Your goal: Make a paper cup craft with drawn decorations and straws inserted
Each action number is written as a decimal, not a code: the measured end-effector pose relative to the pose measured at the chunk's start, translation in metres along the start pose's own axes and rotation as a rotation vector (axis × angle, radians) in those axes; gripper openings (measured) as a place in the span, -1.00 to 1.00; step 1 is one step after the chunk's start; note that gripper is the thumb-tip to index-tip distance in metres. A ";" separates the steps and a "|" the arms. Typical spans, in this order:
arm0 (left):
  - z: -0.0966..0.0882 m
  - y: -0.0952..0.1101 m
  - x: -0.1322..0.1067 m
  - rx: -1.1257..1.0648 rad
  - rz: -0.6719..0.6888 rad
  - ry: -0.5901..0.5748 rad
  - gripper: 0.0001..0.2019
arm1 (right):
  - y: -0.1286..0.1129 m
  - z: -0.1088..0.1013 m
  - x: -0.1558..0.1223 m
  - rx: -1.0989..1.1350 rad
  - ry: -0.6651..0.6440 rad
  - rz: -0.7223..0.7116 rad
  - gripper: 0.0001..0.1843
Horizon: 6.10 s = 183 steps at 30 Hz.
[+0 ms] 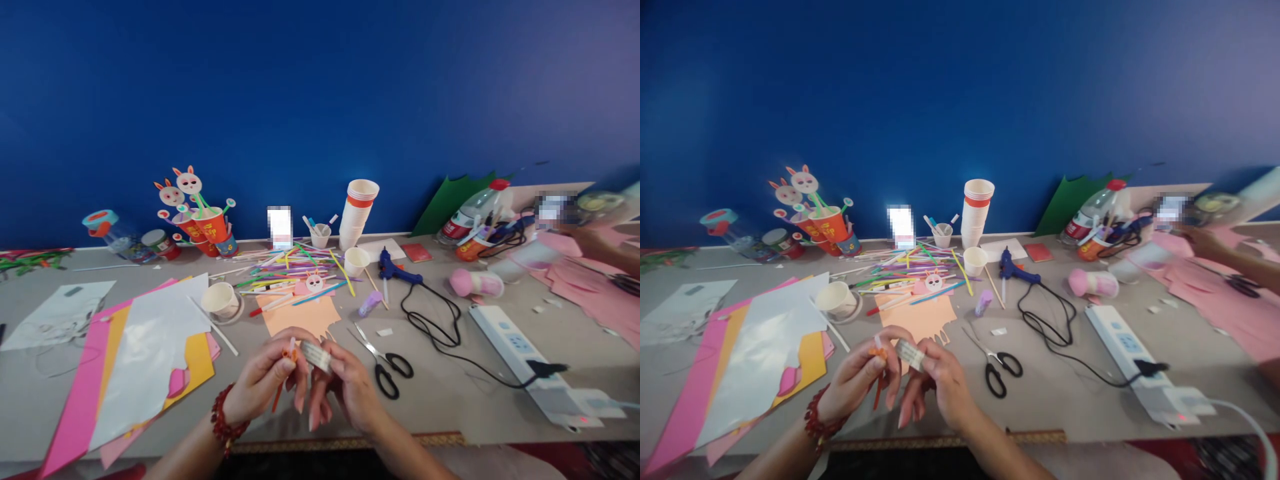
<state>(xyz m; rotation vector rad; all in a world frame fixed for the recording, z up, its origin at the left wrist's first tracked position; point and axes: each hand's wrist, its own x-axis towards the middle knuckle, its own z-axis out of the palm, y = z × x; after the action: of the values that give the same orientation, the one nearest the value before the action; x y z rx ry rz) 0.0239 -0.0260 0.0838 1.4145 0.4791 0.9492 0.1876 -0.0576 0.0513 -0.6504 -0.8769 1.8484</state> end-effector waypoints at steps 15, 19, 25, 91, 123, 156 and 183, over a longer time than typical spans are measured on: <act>-0.001 0.000 -0.004 0.146 0.021 -0.021 -0.69 | 0.000 0.008 -0.002 0.021 0.098 -0.016 -0.62; -0.003 0.002 -0.004 0.115 0.000 -0.014 -0.68 | 0.002 0.004 -0.001 0.035 0.012 -0.021 -0.60; -0.002 0.004 -0.002 0.144 0.017 -0.034 -0.66 | 0.003 0.003 0.000 -0.012 0.030 0.005 -0.55; -0.004 0.007 0.007 0.247 -0.050 0.060 -0.69 | -0.047 -0.007 0.001 -0.796 0.331 -0.526 -0.65; -0.020 0.041 0.004 0.566 -0.191 -0.214 -0.71 | -0.063 -0.014 0.006 -0.810 -0.158 0.162 -0.80; -0.004 0.050 0.004 0.733 -0.137 -0.220 -0.79 | -0.052 -0.015 -0.001 -0.861 -0.082 -0.055 -0.75; -0.008 0.043 0.002 0.500 -0.235 -0.098 -0.75 | -0.040 -0.019 0.002 -0.830 -0.021 -0.086 -0.74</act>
<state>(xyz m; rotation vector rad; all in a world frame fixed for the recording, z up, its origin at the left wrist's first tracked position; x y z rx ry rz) 0.0074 -0.0246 0.1239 1.7938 0.8293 0.5859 0.2219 -0.0388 0.0713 -1.0659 -1.6765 1.3675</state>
